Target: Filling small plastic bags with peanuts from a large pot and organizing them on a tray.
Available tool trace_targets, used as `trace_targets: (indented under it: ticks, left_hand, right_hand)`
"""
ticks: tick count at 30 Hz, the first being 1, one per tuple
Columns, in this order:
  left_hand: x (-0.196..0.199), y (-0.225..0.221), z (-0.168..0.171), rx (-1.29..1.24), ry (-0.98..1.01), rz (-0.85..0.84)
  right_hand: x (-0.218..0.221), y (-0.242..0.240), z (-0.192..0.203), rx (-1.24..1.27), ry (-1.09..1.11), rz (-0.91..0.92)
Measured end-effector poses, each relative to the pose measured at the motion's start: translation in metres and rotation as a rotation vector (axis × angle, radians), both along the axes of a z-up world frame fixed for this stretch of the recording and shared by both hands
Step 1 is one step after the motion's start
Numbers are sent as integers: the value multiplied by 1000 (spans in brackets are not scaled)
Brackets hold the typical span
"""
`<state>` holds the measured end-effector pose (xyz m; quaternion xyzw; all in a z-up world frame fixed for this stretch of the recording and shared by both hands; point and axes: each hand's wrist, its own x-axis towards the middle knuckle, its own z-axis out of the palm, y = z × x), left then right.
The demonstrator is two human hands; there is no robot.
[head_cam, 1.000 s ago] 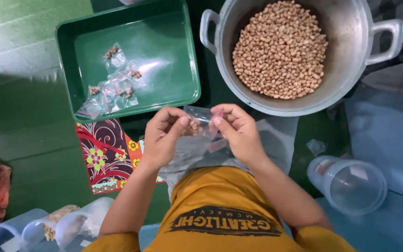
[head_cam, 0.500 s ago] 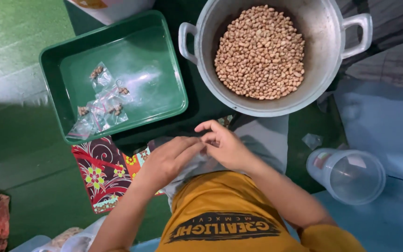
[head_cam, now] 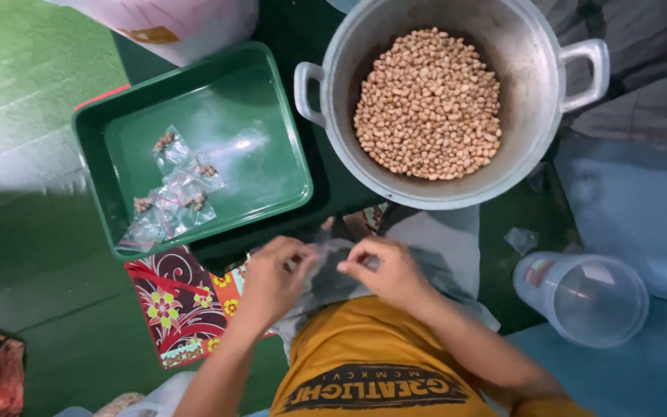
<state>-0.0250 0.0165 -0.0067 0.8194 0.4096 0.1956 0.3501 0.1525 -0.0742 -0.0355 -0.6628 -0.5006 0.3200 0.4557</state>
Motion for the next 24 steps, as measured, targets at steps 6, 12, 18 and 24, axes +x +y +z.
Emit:
trace_targets:
  ticks: [6, 12, 18, 24]
  left_hand:
    - [9, -15, -15, -427, -18, 56]
    - [14, -20, -15, -601, 52, 156]
    - [23, -17, -7, -657, 86, 135]
    - [19, -22, -32, -943, -185, 117]
  right_hand:
    - [-11, 2, -6, -390, 221, 93]
    - [-3, 3, 1, -362, 218, 117]
    - [5, 2, 11, -267, 200, 155]
    - [11, 0, 0, -119, 25, 180]
